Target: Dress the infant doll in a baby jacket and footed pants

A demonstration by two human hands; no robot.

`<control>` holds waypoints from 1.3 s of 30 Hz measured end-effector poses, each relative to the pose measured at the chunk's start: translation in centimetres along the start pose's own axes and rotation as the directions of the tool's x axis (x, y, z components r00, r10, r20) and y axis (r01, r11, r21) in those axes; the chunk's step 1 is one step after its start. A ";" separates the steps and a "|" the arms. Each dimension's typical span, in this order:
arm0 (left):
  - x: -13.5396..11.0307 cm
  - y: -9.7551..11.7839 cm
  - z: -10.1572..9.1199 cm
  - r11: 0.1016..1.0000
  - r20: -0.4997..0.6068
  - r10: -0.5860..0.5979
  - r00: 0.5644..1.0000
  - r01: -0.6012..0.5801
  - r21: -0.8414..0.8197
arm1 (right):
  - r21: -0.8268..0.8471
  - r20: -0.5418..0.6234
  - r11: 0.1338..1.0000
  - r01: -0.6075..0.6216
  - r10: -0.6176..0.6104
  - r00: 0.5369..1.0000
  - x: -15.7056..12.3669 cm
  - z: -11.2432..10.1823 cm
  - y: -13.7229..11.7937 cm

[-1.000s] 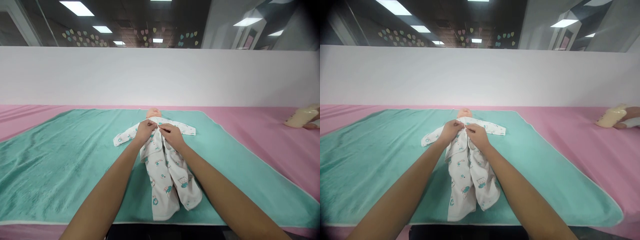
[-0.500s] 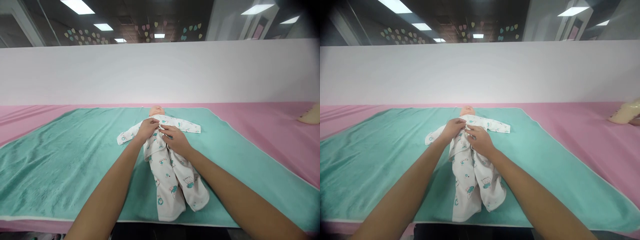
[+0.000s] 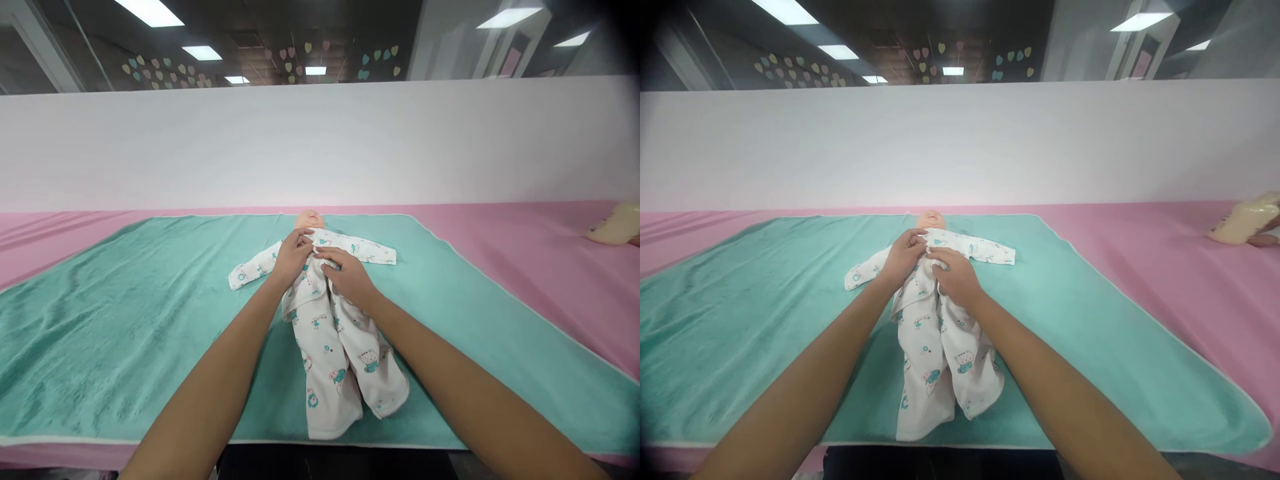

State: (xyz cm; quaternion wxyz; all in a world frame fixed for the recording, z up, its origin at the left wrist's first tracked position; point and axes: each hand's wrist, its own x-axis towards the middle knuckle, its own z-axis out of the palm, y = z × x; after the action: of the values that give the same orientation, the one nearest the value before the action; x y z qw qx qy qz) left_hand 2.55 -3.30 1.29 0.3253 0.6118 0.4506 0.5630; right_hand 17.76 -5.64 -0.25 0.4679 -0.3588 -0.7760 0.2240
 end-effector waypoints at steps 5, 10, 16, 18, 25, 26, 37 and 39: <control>0.0 0.1 0.1 0.999 -0.004 -0.016 1.000 0.016 -0.033 | 0.170 -0.030 0.978 -0.117 0.123 0.992 0.7 0.1 0.3; 0.2 -0.1 0.1 0.999 0.020 -0.045 0.999 0.044 0.016 | 0.316 0.050 0.923 -0.220 0.215 0.975 1.9 -0.6 1.3; 0.3 -0.1 -0.2 0.996 0.025 -0.087 0.996 0.087 0.036 | 0.474 0.107 0.854 -0.214 0.185 0.977 2.4 -1.3 1.9; 0.3 0.1 -0.3 0.992 0.036 -0.127 0.991 0.126 0.025 | 0.471 0.111 0.857 -0.210 0.178 0.978 2.4 -1.4 2.0; 0.7 0.1 -0.2 0.984 0.035 -0.174 0.984 0.173 0.035 | 0.347 0.107 0.928 -0.135 0.104 0.989 2.9 -1.3 3.0; 0.7 0.0 -0.2 0.984 0.032 -0.174 0.984 0.173 0.044 | 0.296 0.096 0.950 -0.097 0.071 0.993 2.9 -1.2 3.0; 0.7 -0.2 0.1 0.980 0.016 -0.112 0.994 0.108 0.170 | 0.197 0.162 0.979 0.051 -0.083 0.983 3.5 -1.3 3.0; 0.7 -0.3 0.3 0.976 -0.001 -0.089 0.996 0.087 0.201 | 0.232 0.177 0.973 0.005 -0.047 0.983 3.4 -1.4 2.9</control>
State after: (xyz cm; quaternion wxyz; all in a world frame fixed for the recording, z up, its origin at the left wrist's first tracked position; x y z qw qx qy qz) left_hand 2.71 -2.50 1.29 0.2882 0.6232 0.5305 0.4972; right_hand 18.95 -1.11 0.34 0.4365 -0.2699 -0.7889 0.3380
